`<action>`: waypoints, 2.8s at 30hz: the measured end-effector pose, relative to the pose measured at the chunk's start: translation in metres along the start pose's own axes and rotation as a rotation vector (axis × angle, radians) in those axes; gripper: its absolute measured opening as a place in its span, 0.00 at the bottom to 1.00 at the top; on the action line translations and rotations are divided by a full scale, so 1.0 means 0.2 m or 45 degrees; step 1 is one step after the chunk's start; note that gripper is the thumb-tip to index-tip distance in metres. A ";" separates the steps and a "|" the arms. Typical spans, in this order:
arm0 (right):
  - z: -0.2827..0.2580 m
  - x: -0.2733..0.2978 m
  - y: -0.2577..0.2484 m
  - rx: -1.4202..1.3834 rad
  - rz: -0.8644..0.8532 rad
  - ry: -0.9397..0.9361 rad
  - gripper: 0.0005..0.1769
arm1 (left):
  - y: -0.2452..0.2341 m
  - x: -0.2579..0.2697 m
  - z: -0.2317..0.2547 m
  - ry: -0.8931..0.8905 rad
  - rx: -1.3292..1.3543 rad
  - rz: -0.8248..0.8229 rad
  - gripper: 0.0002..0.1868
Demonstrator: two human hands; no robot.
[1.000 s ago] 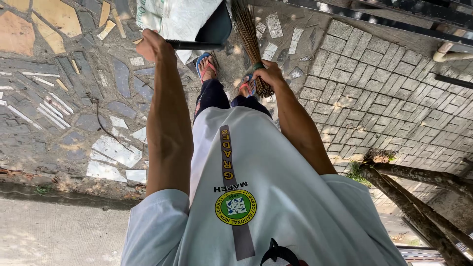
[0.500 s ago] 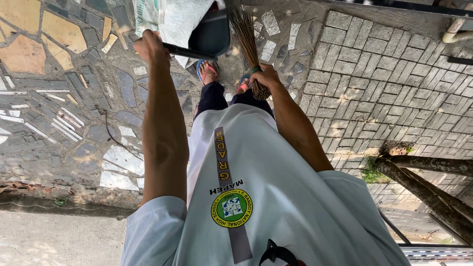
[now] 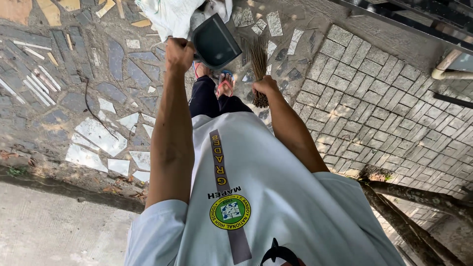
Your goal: Sweep dry leaves and debris into a dustpan and place them into a bag outdoors.
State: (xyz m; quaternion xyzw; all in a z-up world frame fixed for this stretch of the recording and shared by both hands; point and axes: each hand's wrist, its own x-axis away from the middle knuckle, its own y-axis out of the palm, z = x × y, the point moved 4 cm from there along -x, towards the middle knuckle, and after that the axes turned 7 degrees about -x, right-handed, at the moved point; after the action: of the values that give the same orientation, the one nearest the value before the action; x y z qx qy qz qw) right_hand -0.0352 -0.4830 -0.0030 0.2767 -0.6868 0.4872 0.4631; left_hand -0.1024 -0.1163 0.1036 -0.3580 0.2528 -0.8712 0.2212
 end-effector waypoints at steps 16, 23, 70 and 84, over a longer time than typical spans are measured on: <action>-0.98 0.35 0.94 0.547 -0.466 -0.256 0.22 | -1.15 0.38 -0.90 -0.598 -0.216 0.378 0.18; -1.61 0.73 1.01 -0.277 -0.764 -0.185 0.17 | -1.67 0.21 -1.22 -0.597 -0.079 0.679 0.15; -3.65 -0.14 0.30 -0.816 0.177 0.140 0.45 | -2.18 -3.34 0.64 0.520 -0.512 0.041 0.15; -3.74 0.03 0.42 -1.078 0.284 0.245 0.35 | -2.06 -3.48 0.65 0.609 -0.487 -0.182 0.16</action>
State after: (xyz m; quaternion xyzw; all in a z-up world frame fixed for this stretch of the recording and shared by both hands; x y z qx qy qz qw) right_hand 0.1668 0.2408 0.0400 -0.0594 -0.8051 0.2338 0.5419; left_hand 0.3577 0.5607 0.0739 -0.1951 0.4312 -0.8806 0.0221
